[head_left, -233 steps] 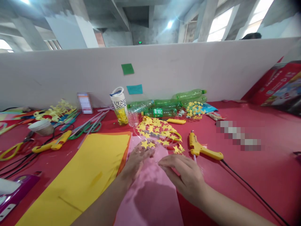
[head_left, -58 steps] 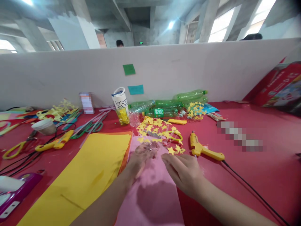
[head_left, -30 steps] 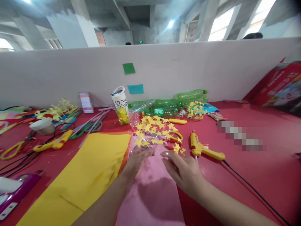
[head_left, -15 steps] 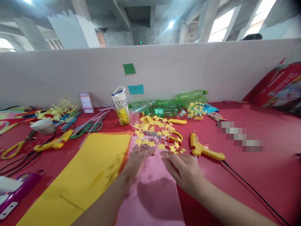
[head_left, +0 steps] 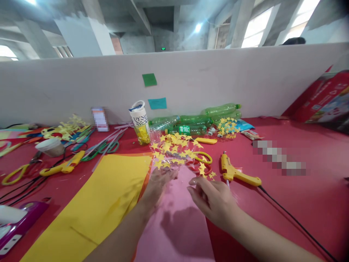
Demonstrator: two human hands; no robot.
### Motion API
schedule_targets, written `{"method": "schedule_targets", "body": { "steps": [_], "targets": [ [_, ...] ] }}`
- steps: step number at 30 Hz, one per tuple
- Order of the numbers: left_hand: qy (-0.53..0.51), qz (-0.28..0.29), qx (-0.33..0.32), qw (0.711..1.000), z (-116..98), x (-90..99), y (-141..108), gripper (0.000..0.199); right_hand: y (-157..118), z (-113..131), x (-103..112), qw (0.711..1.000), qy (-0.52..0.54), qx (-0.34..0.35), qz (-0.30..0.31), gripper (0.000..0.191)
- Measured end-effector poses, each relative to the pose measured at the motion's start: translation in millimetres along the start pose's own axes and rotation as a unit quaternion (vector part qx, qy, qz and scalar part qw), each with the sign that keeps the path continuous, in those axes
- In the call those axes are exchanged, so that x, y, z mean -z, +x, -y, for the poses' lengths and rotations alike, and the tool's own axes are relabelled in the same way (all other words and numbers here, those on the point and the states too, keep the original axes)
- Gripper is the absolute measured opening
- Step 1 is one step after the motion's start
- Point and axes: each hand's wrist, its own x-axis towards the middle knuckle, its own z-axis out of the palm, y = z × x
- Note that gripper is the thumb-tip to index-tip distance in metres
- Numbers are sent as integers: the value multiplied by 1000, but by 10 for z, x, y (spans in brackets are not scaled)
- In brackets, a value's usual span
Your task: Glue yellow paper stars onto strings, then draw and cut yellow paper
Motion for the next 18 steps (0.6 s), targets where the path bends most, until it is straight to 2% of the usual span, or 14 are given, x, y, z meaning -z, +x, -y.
{"method": "schedule_targets", "body": {
  "steps": [6, 12, 15, 18],
  "targets": [
    [51, 1, -8, 999, 39, 46, 6, 27, 0, 8, 0, 1000, 18, -15, -9, 10],
    [16, -27, 14, 999, 32, 13, -1, 26, 8, 34, 22, 1000, 0, -10, -21, 12],
    [-11, -34, 4, 999, 14, -7, -8, 25, 6, 53, 47, 1000, -13, 12, -23, 15],
    [-6, -21, 9, 1000, 12, -3, 1, 22, 0, 73, 68, 999, 2, 43, -20, 8]
  ]
}}
